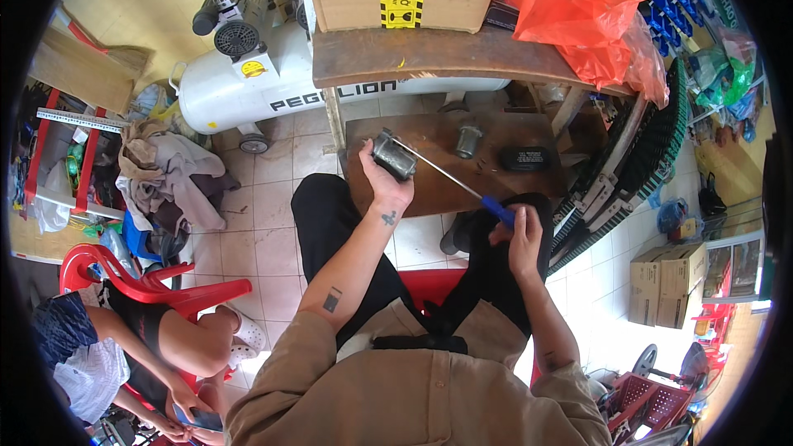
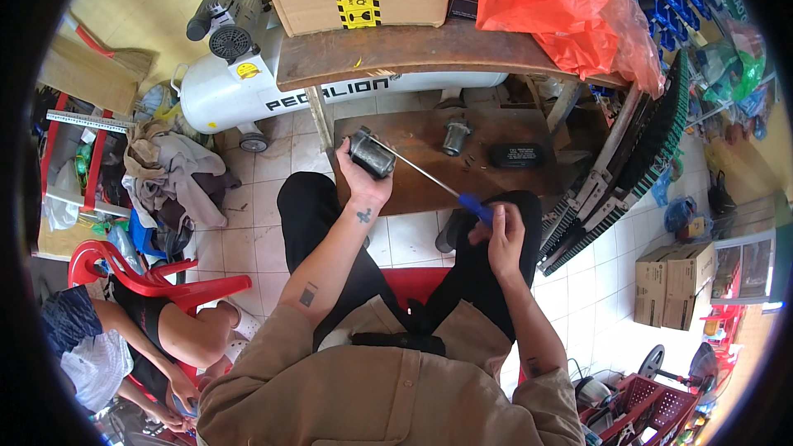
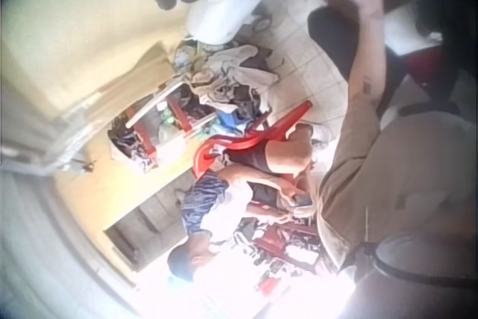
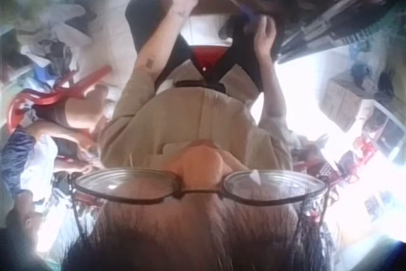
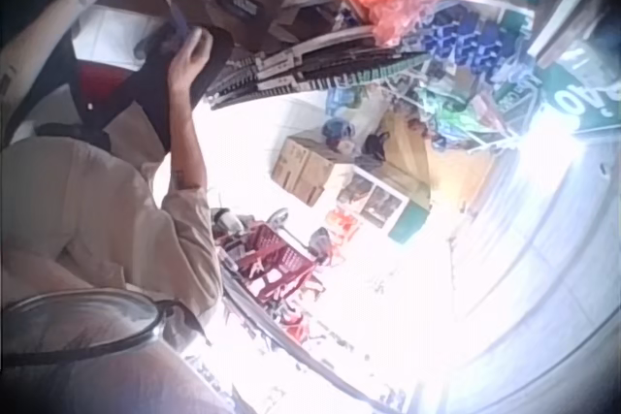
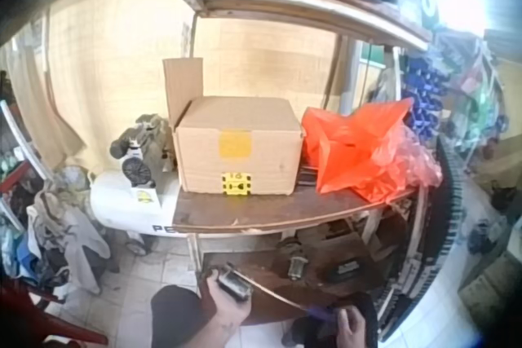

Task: The person holds a metal motor component and uses a screwdriver to loosen or tighten a screw on its side.

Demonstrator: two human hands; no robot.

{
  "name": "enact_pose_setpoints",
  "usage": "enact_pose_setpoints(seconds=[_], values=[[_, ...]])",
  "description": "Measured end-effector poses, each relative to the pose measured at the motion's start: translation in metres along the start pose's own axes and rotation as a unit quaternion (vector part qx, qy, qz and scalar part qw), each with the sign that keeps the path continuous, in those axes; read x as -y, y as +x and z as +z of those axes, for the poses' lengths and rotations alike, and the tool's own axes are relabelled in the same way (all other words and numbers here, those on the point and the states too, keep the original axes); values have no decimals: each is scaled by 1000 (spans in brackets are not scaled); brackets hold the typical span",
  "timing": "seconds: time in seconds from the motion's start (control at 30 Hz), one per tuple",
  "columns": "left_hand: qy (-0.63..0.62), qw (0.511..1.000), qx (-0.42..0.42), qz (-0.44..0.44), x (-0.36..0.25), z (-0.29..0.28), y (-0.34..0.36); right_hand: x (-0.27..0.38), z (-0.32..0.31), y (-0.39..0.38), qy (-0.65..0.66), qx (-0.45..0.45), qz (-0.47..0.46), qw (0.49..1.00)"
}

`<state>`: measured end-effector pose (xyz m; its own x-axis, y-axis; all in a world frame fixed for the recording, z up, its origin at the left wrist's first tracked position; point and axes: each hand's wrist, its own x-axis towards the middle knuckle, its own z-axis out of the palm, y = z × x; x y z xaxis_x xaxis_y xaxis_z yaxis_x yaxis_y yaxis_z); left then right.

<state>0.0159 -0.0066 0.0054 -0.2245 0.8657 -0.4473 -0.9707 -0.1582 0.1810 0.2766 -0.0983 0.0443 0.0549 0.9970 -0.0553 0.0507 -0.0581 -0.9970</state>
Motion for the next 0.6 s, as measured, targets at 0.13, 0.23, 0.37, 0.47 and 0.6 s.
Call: enact_pose_setpoints(seconds=[0.13, 0.23, 0.37, 0.47, 0.6], values=[[-5, 1000, 14, -18, -1, 3, -2, 0, -7, 0, -24, 66, 106, 992], [2, 1000, 22, -13, -2, -2, 2, 4, 7, 0, 105, 46, 6, 993], [5, 1000, 12, -11, 0, -2, 4, -15, -4, 6, 102, 59, -80, 990], [13, 1000, 18, -11, 0, -3, 4, -10, 2, 4, 6, -8, -74, 997], [8, 1000, 14, 0, -2, -6, 8, -5, 1, 3, -14, -1, 37, 999]])
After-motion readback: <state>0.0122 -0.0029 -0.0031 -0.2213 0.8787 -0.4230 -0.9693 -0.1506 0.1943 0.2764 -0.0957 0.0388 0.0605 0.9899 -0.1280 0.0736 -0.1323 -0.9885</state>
